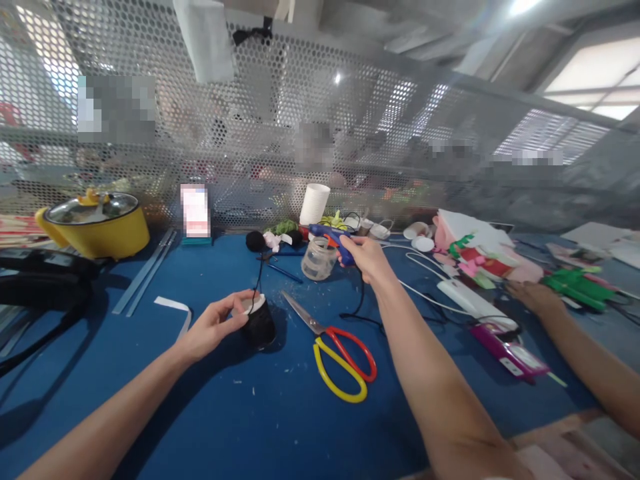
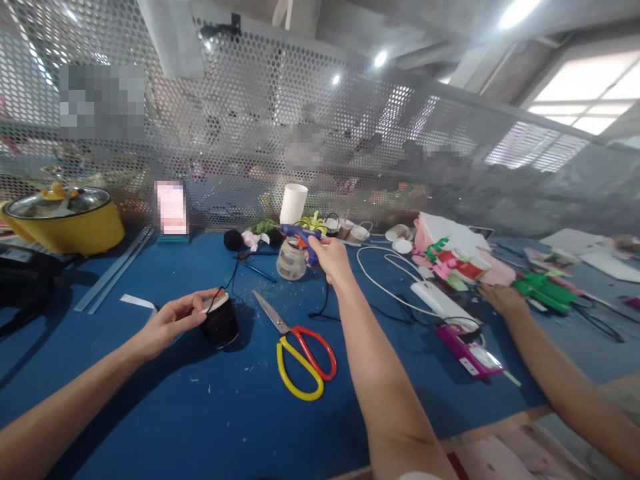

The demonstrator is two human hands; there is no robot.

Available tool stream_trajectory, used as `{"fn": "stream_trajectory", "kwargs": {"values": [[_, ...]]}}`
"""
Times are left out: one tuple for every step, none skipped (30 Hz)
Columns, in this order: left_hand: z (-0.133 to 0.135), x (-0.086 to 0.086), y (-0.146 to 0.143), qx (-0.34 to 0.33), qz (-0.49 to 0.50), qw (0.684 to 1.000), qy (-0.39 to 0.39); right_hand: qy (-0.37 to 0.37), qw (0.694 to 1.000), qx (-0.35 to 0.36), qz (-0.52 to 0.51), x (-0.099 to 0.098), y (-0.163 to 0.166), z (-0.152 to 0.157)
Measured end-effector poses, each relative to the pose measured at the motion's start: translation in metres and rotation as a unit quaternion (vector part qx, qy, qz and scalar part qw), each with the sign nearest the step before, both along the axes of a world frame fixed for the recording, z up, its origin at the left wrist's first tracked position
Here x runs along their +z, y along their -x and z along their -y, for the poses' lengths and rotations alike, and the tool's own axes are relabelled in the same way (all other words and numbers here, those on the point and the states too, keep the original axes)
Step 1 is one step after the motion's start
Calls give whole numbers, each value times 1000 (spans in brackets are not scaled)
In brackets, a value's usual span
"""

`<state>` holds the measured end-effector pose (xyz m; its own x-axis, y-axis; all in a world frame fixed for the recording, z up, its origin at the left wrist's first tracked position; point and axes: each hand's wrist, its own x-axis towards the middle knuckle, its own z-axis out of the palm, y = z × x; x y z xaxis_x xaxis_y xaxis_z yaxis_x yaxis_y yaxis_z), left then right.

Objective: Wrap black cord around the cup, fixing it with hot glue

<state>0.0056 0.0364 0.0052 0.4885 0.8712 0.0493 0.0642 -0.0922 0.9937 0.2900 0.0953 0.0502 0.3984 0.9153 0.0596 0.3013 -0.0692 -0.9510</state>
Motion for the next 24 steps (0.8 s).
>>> {"fn": "stream_trajectory", "kwargs": {"values": [[0,0,0,0,1,1000,-1,3,1000,4,12,-1,1,-2],[0,0,0,-1,2,1000,-2,8,1000,8,26,-2,1,-3],[0,0,0,0,3,1000,-2,14,999,10,43,-3,0,-4],[0,0,0,-1,4,1000,-2,19,998,8,62,-3,-2,-5],[0,0,0,-2,4,1000,-3,21,996,1,84,-3,-4,-5],[0,0,0,-3,3,1000,-3,20,994,-11,107,-2,-7,-4],[0,0,0,-5,3,1000,-3,18,991,-27,127,-1,-9,-2],[0,0,0,-6,2,1000,-4,9,987,-45,152,2,-11,1],[0,0,0,-7,2,1000,-3,-7,980,-64,186,4,-10,5],[0,0,0,-7,4,1000,-2,-33,971,-78,224,7,-8,9],[0,-1,0,-6,6,1000,1,-67,958,-84,265,10,-3,15],[0,-1,0,-6,10,1000,3,-104,944,-78,302,12,4,21],[0,-1,0,-6,14,1000,5,-136,937,-52,319,13,14,27],[0,-1,0,-7,16,1000,5,-152,938,-5,311,12,26,33],[0,-1,-1,-8,16,1000,4,-149,944,61,288,10,40,38],[0,-1,-1,-8,14,1000,1,-134,945,150,258,6,54,42],[1,-1,-1,-8,8,1000,-4,-121,937,233,232,1,68,45],[1,0,-1,-9,1,1000,-11,-115,929,284,209,-5,81,46],[2,1,-2,-10,-6,1000,-19,-102,922,316,201,-11,92,47],[3,2,-2,-11,-13,999,-27,-84,916,335,203,-16,101,46],[3,3,-3,-13,-19,999,-35,-71,915,340,206,-21,108,46],[4,4,-4,-17,-23,999,-42,-58,916,342,204,-25,114,45],[5,5,-5,-21,-26,998,-47,-48,918,343,193,-28,117,45],[6,6,-5,-23,-28,998,-52,-40,922,343,173,-29,118,45]]}}
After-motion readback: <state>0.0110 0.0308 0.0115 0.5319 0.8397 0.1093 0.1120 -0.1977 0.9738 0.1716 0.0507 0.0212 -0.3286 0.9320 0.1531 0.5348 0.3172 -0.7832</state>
